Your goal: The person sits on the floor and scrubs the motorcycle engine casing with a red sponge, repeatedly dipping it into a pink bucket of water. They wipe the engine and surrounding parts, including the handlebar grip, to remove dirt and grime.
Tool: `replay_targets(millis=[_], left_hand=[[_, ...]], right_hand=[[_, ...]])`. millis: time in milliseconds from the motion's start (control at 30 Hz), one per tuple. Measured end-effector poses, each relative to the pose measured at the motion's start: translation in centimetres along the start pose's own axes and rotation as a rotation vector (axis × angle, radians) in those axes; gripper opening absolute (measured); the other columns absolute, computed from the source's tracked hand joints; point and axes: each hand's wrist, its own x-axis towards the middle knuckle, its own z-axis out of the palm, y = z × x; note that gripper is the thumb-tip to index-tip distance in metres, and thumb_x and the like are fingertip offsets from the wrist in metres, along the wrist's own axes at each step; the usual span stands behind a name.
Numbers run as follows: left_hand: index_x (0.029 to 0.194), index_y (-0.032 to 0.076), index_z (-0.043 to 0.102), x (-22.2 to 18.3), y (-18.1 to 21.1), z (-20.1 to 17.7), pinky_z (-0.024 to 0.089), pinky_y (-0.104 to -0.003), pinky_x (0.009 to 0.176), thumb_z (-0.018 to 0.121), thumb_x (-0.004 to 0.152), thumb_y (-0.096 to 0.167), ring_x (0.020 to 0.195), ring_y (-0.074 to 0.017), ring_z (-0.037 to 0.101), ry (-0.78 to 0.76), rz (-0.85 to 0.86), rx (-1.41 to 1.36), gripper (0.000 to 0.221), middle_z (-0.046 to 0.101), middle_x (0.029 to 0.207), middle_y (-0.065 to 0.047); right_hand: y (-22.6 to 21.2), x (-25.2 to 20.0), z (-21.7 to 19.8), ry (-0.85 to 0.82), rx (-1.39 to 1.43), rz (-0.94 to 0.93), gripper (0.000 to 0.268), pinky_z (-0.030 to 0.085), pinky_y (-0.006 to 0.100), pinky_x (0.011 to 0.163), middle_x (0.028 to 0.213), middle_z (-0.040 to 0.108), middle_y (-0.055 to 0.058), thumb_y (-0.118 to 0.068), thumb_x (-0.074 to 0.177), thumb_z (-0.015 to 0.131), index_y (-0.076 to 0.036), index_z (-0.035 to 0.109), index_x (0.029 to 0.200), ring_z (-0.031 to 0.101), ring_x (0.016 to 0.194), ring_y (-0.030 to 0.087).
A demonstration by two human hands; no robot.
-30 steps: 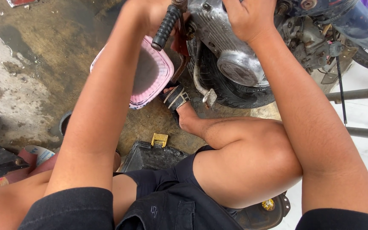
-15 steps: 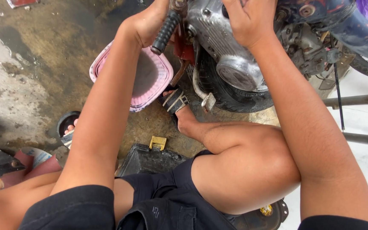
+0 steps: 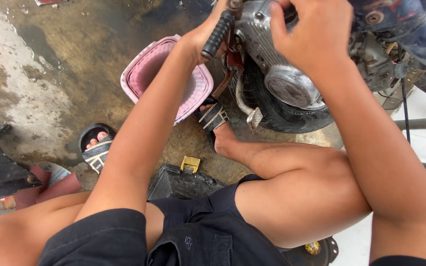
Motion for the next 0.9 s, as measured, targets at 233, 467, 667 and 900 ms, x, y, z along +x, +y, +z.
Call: replay_targets(millis=[233, 467, 667, 900], left_hand=[[0.160, 0.015, -0.017, -0.8, 2.1, 2.6, -0.003, -0.064, 0.119, 0.022, 0.073, 0.080, 0.157, -0.0333, -0.020, 0.041, 0.064, 0.019, 0.116, -0.027, 0.170, -0.013], [0.161, 0.028, -0.015, -0.6, 3.7, 4.4, 0.005, -0.070, 0.117, 0.012, 0.027, 0.089, 0.156, -0.0398, -0.012, 0.099, -0.177, 0.030, 0.150, -0.018, 0.173, -0.011], [0.157, 0.030, -0.014, -0.8, 2.0, 3.0, 0.009, -0.060, 0.120, 0.021, 0.047, 0.090, 0.160, -0.0319, 0.003, 0.131, 0.063, -0.261, 0.130, -0.015, 0.172, 0.001], [0.158, 0.034, -0.013, -2.4, 4.5, 4.7, -0.003, -0.074, 0.113, 0.009, 0.041, 0.094, 0.162, -0.0378, -0.010, 0.114, 0.143, -0.006, 0.134, -0.022, 0.176, -0.007]], right_hand=[[-16.3, -0.9, -9.2, -1.149, 0.174, 0.110, 0.069, 0.052, 0.050, 0.067, 0.093, 0.064, 0.019, -0.064, 0.095, 0.042, 0.000, 0.068, 0.085, 0.063, 0.084, 0.039], [-22.0, -2.8, 8.0, -1.414, 0.433, 0.126, 0.022, 0.054, 0.037, 0.080, 0.114, 0.061, 0.013, -0.007, 0.097, 0.048, -0.005, 0.065, 0.111, 0.061, 0.102, 0.028], [-25.7, -0.3, 12.5, -1.455, 0.829, 0.347, 0.013, 0.041, 0.035, 0.070, 0.097, 0.048, 0.009, -0.008, 0.095, 0.044, -0.009, 0.055, 0.100, 0.047, 0.085, 0.023], [-25.4, -2.9, 13.3, -1.488, 1.334, 0.764, 0.008, 0.026, 0.033, 0.058, 0.077, 0.033, 0.004, -0.010, 0.092, 0.039, -0.014, 0.043, 0.087, 0.032, 0.064, 0.017]])
